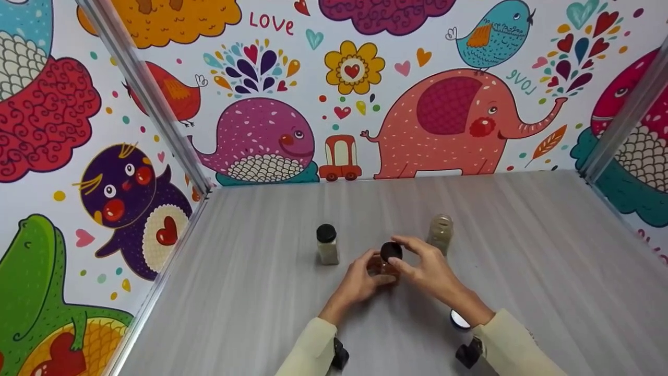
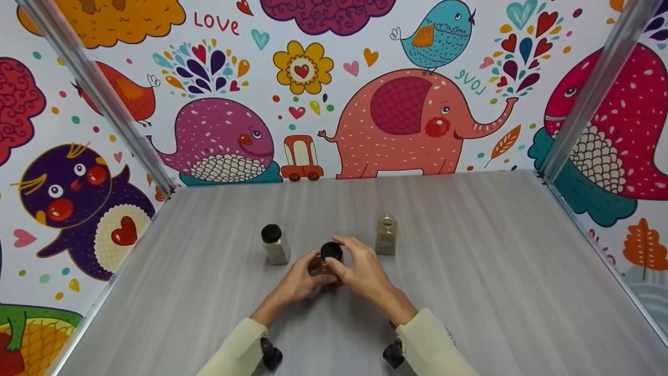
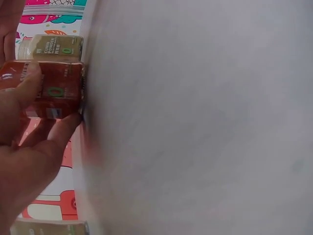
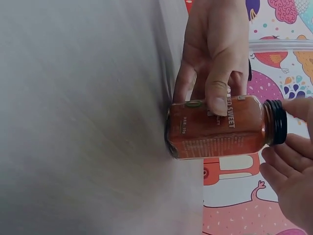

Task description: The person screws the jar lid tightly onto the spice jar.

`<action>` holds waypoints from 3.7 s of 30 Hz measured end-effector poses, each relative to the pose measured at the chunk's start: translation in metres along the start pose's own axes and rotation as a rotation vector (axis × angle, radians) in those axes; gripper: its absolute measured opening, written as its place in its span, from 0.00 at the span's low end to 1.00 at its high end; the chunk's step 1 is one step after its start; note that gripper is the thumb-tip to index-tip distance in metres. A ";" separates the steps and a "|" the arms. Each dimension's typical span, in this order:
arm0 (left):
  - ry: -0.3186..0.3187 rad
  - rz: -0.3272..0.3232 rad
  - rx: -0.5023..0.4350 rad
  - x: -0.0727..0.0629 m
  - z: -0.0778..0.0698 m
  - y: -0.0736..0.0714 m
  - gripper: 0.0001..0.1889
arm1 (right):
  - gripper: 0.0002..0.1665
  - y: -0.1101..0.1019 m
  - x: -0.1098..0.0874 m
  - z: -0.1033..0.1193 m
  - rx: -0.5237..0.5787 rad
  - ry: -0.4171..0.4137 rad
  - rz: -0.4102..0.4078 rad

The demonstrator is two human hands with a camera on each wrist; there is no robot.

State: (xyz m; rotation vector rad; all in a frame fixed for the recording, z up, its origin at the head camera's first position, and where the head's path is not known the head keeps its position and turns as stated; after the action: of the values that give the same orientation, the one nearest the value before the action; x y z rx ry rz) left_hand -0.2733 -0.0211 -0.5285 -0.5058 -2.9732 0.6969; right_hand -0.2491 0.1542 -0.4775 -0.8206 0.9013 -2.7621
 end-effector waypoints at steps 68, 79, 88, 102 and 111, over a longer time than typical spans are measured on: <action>-0.010 0.010 -0.002 0.000 0.001 0.000 0.27 | 0.20 0.001 0.001 0.001 -0.028 -0.044 -0.036; -0.017 0.011 -0.047 0.000 0.002 0.000 0.26 | 0.23 0.002 0.002 0.001 -0.046 -0.029 0.014; -0.017 0.007 -0.052 0.001 0.001 0.001 0.27 | 0.23 0.001 0.003 0.001 -0.050 -0.018 0.006; -0.005 0.012 -0.019 0.000 0.001 0.000 0.26 | 0.21 0.002 0.001 -0.001 -0.021 -0.031 -0.021; -0.010 0.003 -0.011 0.000 0.002 -0.001 0.25 | 0.22 0.002 0.002 0.000 -0.025 -0.024 -0.033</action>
State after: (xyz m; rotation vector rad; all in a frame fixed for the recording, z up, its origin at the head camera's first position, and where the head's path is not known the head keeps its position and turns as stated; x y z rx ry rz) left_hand -0.2737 -0.0224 -0.5300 -0.5084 -2.9880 0.6851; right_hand -0.2508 0.1517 -0.4780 -0.8793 0.9282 -2.7682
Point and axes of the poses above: each hand's wrist, its own x-axis towards the middle knuckle, its own y-axis out of the palm, z = x × y, the point moved 2 cm from there along x, towards the middle knuckle, and after that the axes turned 8 degrees about -y, right-handed, at the moved point
